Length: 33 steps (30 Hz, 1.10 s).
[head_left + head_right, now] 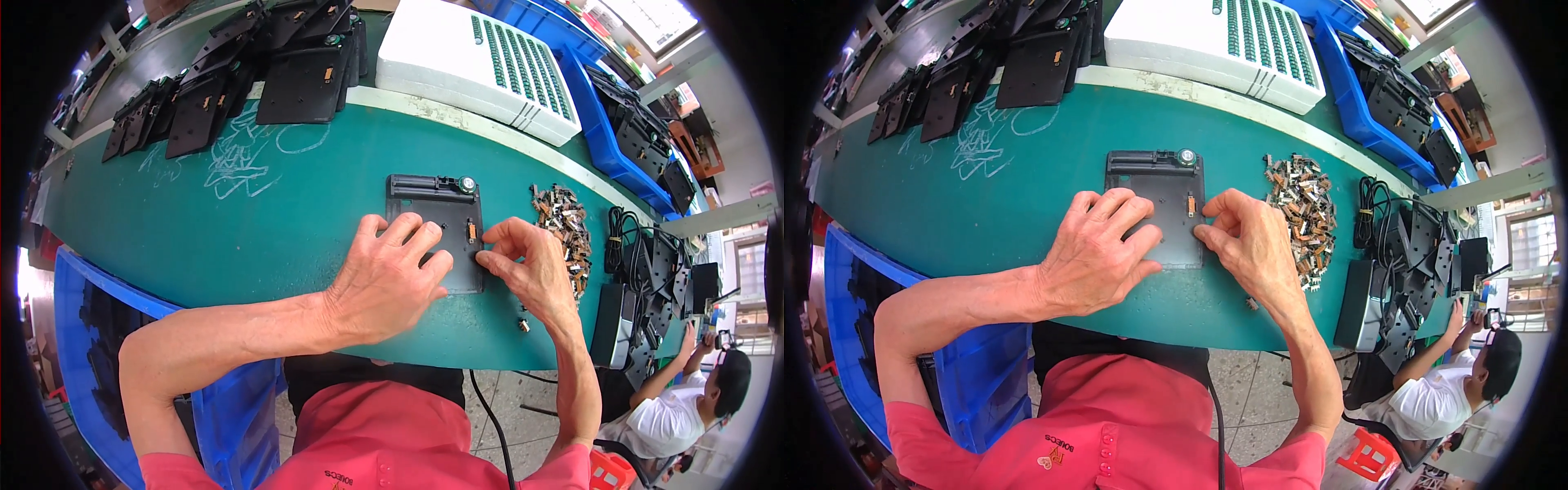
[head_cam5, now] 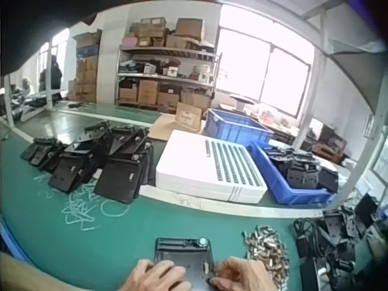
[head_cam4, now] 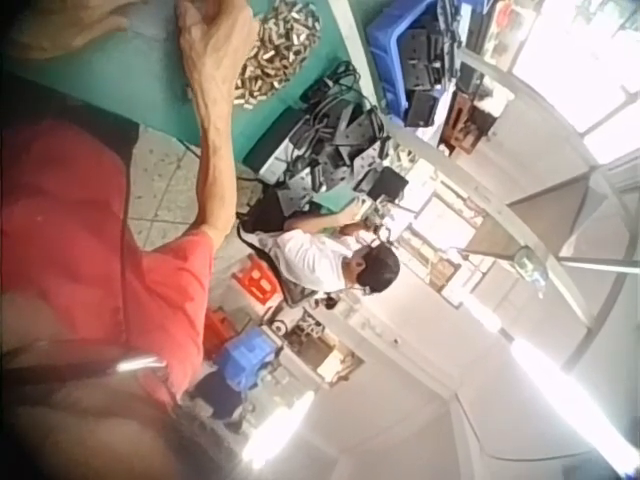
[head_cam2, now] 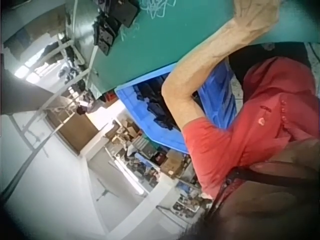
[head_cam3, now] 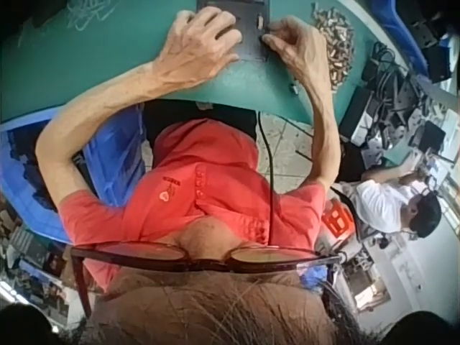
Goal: The person assembles small plastic plates and metal clips into a housing component by hand on a workbench.
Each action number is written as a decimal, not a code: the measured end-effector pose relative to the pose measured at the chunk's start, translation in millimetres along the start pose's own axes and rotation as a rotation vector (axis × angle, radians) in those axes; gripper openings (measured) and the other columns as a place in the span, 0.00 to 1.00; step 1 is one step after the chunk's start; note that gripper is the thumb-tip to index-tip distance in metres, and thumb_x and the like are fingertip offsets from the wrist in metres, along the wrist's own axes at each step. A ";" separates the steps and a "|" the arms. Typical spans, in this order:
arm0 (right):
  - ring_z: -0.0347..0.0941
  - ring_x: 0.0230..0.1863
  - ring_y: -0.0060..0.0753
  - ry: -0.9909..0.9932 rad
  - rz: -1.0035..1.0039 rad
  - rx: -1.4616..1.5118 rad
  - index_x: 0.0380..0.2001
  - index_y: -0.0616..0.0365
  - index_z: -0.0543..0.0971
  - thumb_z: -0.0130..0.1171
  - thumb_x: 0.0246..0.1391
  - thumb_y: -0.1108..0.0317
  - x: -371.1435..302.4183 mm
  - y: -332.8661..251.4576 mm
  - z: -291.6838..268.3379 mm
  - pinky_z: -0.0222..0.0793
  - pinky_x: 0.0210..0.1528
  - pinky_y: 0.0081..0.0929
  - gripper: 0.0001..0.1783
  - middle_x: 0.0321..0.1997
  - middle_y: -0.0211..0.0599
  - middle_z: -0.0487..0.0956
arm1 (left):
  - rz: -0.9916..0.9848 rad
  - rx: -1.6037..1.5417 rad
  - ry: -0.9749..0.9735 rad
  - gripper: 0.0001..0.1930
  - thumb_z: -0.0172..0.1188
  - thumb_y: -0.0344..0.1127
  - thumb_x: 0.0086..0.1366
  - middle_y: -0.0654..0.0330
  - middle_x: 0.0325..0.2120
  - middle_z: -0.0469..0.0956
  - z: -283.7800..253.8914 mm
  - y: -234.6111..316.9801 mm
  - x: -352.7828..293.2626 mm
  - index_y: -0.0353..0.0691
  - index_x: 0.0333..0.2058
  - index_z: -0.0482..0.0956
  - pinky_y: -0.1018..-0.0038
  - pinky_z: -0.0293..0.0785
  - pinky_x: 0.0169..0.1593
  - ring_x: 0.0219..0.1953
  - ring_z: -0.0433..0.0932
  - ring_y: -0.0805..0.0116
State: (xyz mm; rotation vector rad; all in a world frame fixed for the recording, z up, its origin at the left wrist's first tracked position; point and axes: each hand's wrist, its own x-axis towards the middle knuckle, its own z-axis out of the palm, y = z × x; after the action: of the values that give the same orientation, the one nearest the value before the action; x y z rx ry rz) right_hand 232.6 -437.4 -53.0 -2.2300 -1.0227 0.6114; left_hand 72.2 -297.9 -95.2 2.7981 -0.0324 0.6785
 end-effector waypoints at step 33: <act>0.80 0.35 0.30 -0.207 0.190 1.002 0.60 0.68 0.65 0.59 0.58 0.72 -23.2 9.7 11.8 0.80 0.40 0.23 0.29 0.36 0.44 0.81 | 0.080 -0.117 -0.026 0.20 0.72 0.35 0.45 0.58 0.35 0.71 -26.8 -3.5 13.9 0.36 0.37 0.76 0.62 0.63 0.46 0.39 0.72 0.61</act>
State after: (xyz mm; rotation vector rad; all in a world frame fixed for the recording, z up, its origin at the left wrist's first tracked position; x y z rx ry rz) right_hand 216.3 -456.9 -64.5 -1.3810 -0.4116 1.1457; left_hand 73.0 -287.1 -66.8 2.7047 -0.1838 0.6375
